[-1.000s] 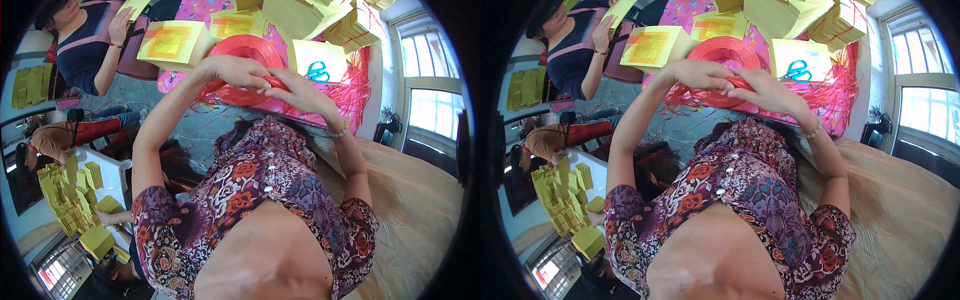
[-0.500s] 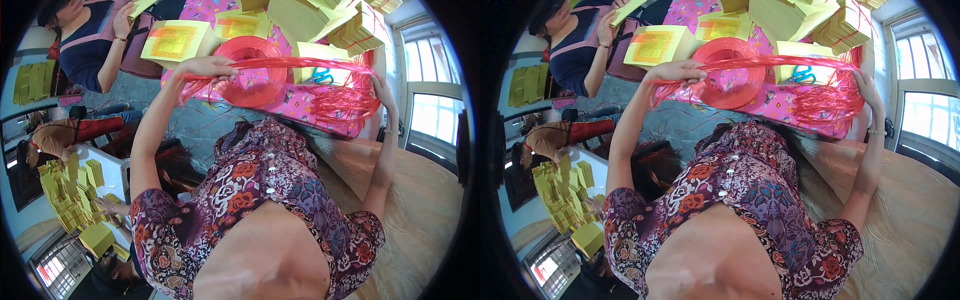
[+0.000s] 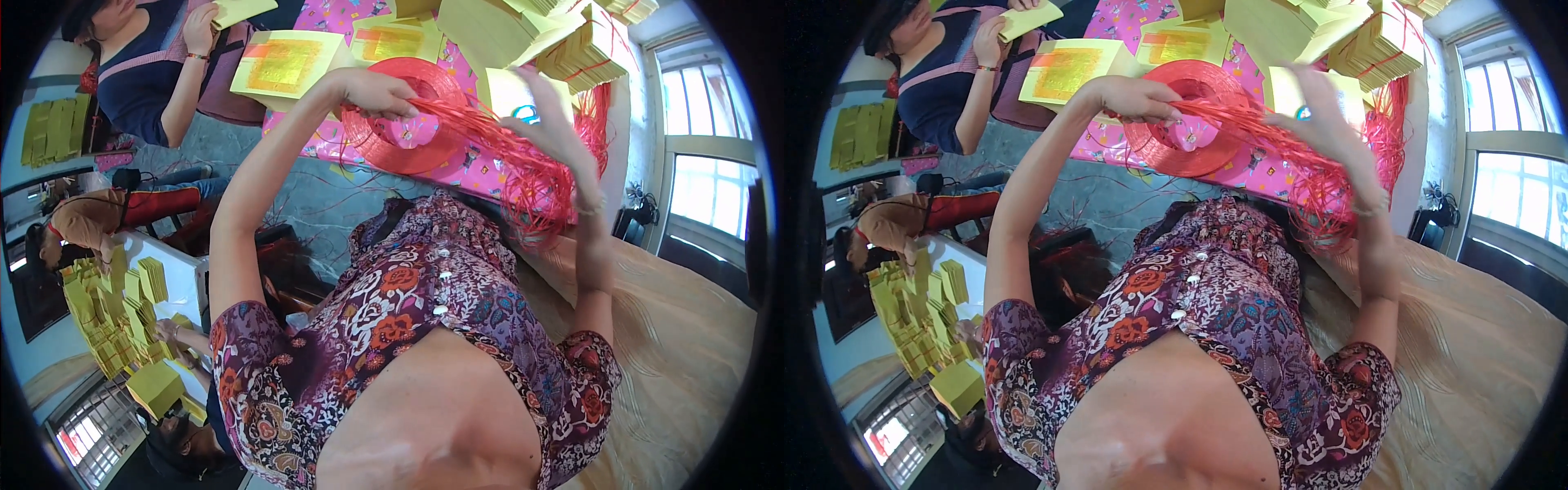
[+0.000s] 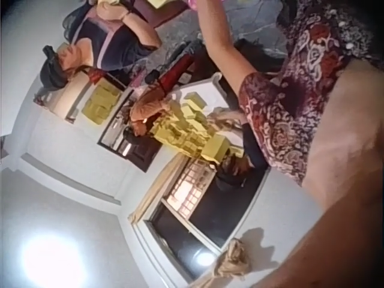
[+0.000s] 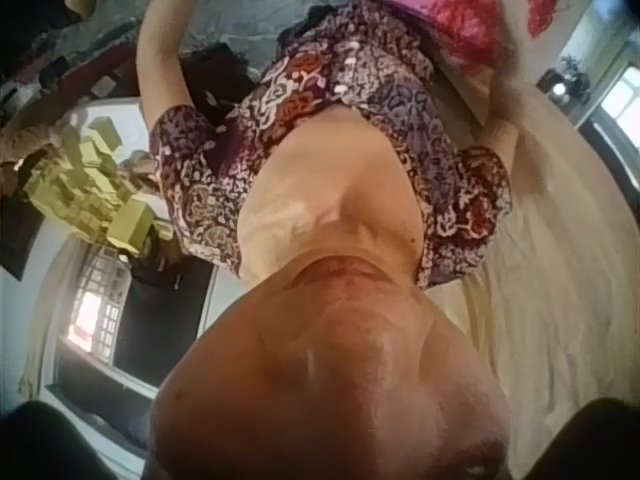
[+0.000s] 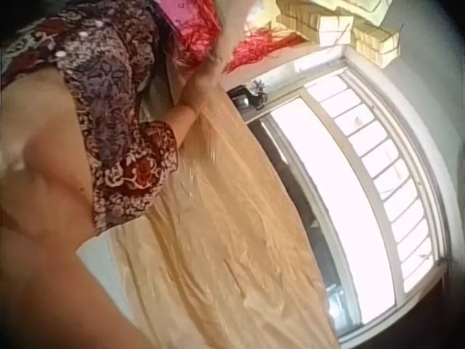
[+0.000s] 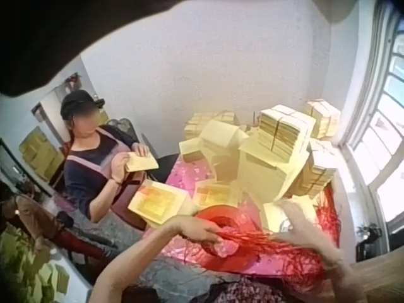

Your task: Bundling stacks of yellow paper with red plastic ties and cutting them with scissors.

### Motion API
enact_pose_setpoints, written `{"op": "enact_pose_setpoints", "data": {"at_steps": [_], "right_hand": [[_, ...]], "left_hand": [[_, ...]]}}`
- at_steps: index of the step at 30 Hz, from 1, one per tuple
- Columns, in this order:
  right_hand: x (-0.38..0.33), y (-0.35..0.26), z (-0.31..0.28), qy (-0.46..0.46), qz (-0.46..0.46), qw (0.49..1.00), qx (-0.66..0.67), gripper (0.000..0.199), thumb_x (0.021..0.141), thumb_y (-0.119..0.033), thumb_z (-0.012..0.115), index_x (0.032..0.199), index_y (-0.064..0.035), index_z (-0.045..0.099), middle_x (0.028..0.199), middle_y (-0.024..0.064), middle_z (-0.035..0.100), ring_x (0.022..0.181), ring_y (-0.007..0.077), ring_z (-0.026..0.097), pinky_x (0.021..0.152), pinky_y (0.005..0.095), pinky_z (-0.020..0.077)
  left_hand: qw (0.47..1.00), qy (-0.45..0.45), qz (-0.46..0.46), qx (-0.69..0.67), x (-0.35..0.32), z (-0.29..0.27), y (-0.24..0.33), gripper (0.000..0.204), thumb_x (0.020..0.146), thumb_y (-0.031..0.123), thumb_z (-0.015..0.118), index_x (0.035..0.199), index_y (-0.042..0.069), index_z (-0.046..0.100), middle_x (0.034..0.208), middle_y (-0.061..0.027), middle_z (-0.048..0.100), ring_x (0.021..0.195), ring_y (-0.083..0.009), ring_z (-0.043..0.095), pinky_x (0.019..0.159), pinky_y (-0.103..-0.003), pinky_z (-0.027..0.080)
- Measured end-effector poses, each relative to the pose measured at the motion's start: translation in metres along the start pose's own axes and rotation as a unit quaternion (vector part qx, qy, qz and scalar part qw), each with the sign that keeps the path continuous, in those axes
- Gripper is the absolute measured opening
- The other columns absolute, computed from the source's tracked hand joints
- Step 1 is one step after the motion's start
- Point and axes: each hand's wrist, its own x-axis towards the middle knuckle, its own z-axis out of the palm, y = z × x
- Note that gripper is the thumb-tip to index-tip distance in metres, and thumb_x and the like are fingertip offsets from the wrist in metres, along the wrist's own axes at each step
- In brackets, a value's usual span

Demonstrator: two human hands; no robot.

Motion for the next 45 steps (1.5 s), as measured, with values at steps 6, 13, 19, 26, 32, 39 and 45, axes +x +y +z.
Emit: {"op": "enact_pose_setpoints", "data": {"at_steps": [6,13,19,26,32,39,45], "right_hand": [[0.051,-0.060,0.057,-0.203,0.030,0.959,0.197,0.036,0.090,-0.031,0.049,0.106,0.0009,0.048,0.088,0.0225,0.057,0.088,0.0345,0.056,0.077,0.0403,0.0429],[0.048,-0.056,0.050,-0.213,-0.007,0.963,0.163,0.027,0.093,-0.023,0.042,0.098,0.0021,0.049,0.079,0.0174,0.057,0.075,0.0286,0.056,0.069,0.0368,0.0427],[0.040,-0.029,0.080,-0.159,0.059,0.953,0.252,0.030,0.096,-0.026,0.039,0.092,0.0014,0.051,0.075,0.0064,0.055,0.072,0.0144,0.052,0.066,0.0304,0.0433],[0.054,-0.045,0.121,0.058,0.068,0.843,0.530,0.031,0.097,-0.024,0.037,0.095,0.0017,0.055,0.086,0.0044,0.061,0.076,0.0099,0.052,0.072,0.0255,0.0432],[0.056,-0.068,0.113,0.043,0.074,0.752,0.654,0.032,0.098,-0.028,0.032,0.085,-0.0036,0.048,0.077,0.0066,0.058,0.073,0.0156,0.059,0.070,0.0269,0.0464],[0.042,-0.082,0.085,0.019,0.111,0.629,0.769,0.033,0.097,-0.035,0.035,0.081,-0.0073,0.046,0.058,-0.0047,0.032,0.048,0.0061,0.033,0.048,0.0213,0.0342],[0.038,-0.084,0.060,0.061,0.077,0.596,0.797,0.032,0.097,-0.035,0.035,0.079,-0.0097,0.042,0.059,-0.0045,0.029,0.047,0.0062,0.029,0.045,0.0212,0.0298]], "left_hand": [[0.999,-0.013,0.019,0.034,0.000,-0.014,0.024,0.028,0.090,0.032,0.049,0.086,0.006,0.055,0.062,0.0030,0.045,0.051,-0.0067,0.039,0.044,-0.022,0.032],[0.994,0.036,-0.016,0.099,-0.016,-0.023,0.006,0.039,0.087,0.040,0.053,0.086,0.001,0.057,0.061,-0.0016,0.049,0.050,-0.0092,0.048,0.047,-0.024,0.042],[0.976,0.202,0.048,-0.066,-0.022,-0.043,-0.001,0.033,0.088,0.039,0.053,0.093,0.006,0.053,0.062,0.0035,0.047,0.048,-0.0037,0.045,0.043,-0.018,0.040],[0.883,0.273,0.129,-0.360,0.015,-0.036,0.037,0.022,0.091,0.030,0.049,0.088,0.008,0.051,0.064,0.0051,0.044,0.050,-0.0029,0.036,0.043,-0.019,0.036],[0.865,0.278,0.166,-0.382,0.031,-0.045,0.047,0.023,0.092,0.027,0.049,0.091,0.005,0.052,0.064,0.0041,0.043,0.052,-0.0039,0.036,0.045,-0.020,0.035],[0.841,0.286,0.230,-0.398,0.041,-0.047,0.047,0.036,0.096,0.035,0.034,0.103,0.004,0.051,0.072,0.0008,0.050,0.061,-0.0084,0.044,0.059,-0.025,0.042],[0.775,0.338,0.290,-0.449,0.045,-0.033,0.047,0.040,0.096,0.040,0.032,0.110,0.007,0.051,0.087,-0.0052,0.057,0.074,-0.0121,0.053,0.070,-0.026,0.045]]}}
